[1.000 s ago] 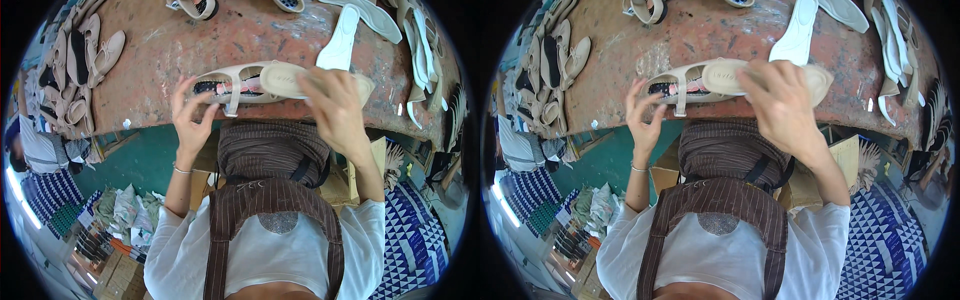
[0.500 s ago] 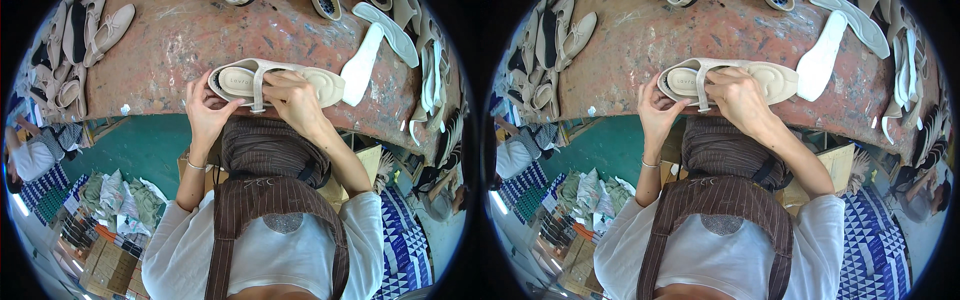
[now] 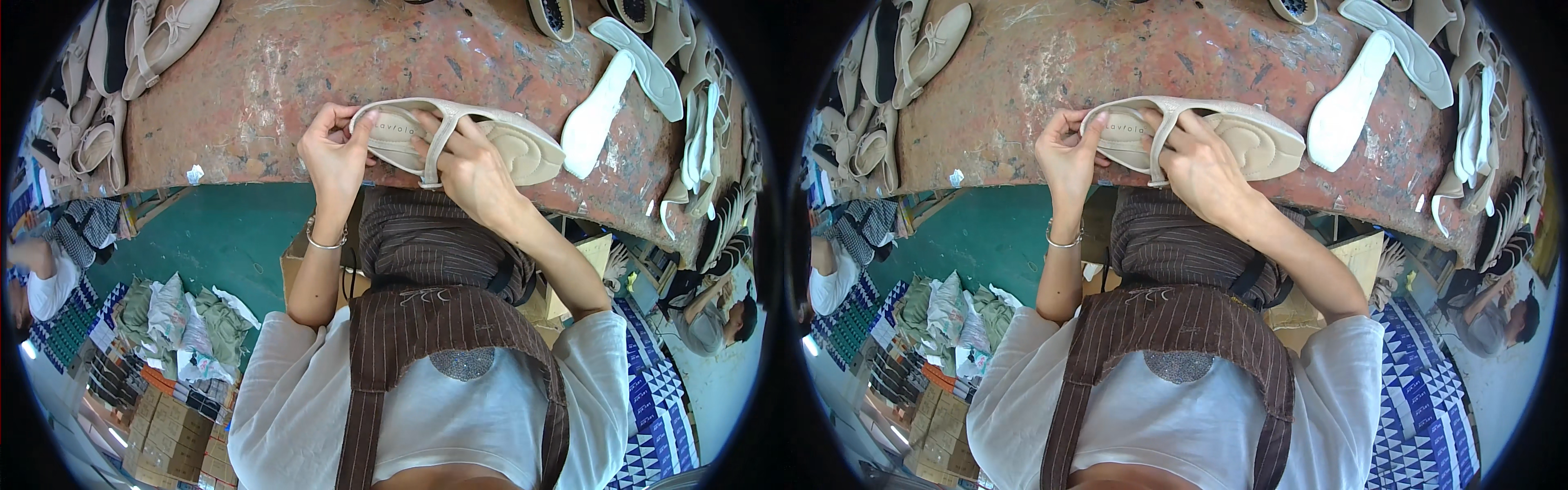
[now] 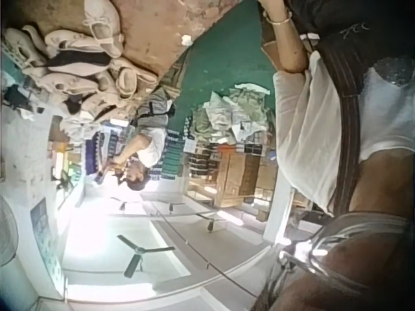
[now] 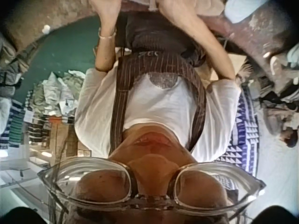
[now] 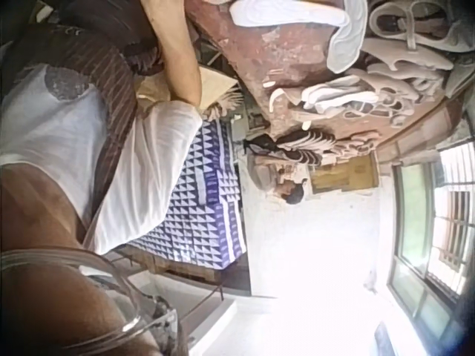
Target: The person inserts insoles into shoes by hand, sliding each insert inside and pressing it down into place across multiple shoes.
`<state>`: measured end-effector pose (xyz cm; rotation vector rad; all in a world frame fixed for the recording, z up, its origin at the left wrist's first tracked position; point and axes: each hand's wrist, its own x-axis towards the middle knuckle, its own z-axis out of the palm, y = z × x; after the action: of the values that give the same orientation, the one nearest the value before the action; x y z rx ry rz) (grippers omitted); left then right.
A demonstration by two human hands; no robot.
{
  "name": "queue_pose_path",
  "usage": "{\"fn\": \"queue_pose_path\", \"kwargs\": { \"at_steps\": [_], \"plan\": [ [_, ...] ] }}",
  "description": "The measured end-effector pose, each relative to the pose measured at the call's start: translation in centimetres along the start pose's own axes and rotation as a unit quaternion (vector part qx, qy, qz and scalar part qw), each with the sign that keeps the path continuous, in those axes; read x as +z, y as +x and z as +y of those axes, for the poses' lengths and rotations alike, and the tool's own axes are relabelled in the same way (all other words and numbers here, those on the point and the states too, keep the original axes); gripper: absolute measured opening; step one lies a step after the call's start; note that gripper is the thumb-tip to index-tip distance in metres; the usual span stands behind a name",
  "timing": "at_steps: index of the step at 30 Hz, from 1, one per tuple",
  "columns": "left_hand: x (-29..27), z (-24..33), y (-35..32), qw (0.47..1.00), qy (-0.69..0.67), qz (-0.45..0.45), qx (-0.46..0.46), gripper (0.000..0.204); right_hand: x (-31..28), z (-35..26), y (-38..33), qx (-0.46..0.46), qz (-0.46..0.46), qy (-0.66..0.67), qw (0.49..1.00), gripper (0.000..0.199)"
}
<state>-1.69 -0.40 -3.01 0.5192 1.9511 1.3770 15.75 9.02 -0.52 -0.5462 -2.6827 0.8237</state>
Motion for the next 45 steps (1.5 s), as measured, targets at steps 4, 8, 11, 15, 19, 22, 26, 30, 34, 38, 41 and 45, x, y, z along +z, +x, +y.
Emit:
{"fn": "queue_pose_path", "kwargs": {
  "at_steps": [4,8,11,15,19,22,26,30,34,38,41,45],
  "plan": [
    [0.2,0.1,0.1,0.996,0.072,0.029,0.040,0.012,0.0,0.0,0.7,-0.096,-0.061,0.001,0.994,0.044],
    [0.1,-0.2,0.3,0.986,0.142,0.023,0.087,0.010,0.0,-1.1,-0.1,-0.008,-0.079,-0.046,0.996,0.045],
    [-0.2,-0.2,0.7,0.974,0.190,0.019,0.118,0.010,-0.2,-2.2,-1.8,0.040,-0.066,-0.125,0.989,0.044],
    [0.0,0.2,-0.2,0.968,0.224,0.006,0.117,0.011,-1.4,-1.5,-2.5,0.069,0.001,-0.149,0.986,0.034],
    [2.1,0.7,-5.0,0.981,0.174,-0.085,0.018,0.018,-4.5,2.2,-0.5,0.187,0.275,-0.288,0.898,0.028],
    [4.3,0.9,-8.8,0.902,0.370,-0.111,0.191,0.025,-7.5,4.7,0.9,0.298,0.224,0.067,0.926,0.064],
    [6.6,1.1,-11.0,0.854,0.340,-0.131,0.372,0.023,-7.3,1.1,-2.3,0.234,0.149,0.156,0.948,0.030],
    [8.4,0.1,-10.6,0.808,0.389,-0.210,0.389,0.059,-4.2,-3.1,-4.6,0.202,0.060,-0.097,0.973,0.021],
    [9.0,-1.3,-10.0,0.776,0.433,-0.211,0.406,0.047,-2.7,0.0,-0.7,0.160,0.138,-0.178,0.961,0.033],
    [9.0,-1.8,-10.1,0.779,0.444,-0.235,0.375,0.053,-2.5,2.2,1.0,0.227,-0.001,-0.190,0.955,0.043],
    [9.1,-1.7,-10.2,0.807,0.397,-0.210,0.384,0.047,-2.0,2.3,0.2,0.090,0.235,-0.313,0.916,0.032],
    [9.1,-1.6,-10.1,0.773,0.450,-0.222,0.389,0.046,-1.8,2.1,0.7,0.168,0.134,-0.271,0.938,0.043]
  ]
}}
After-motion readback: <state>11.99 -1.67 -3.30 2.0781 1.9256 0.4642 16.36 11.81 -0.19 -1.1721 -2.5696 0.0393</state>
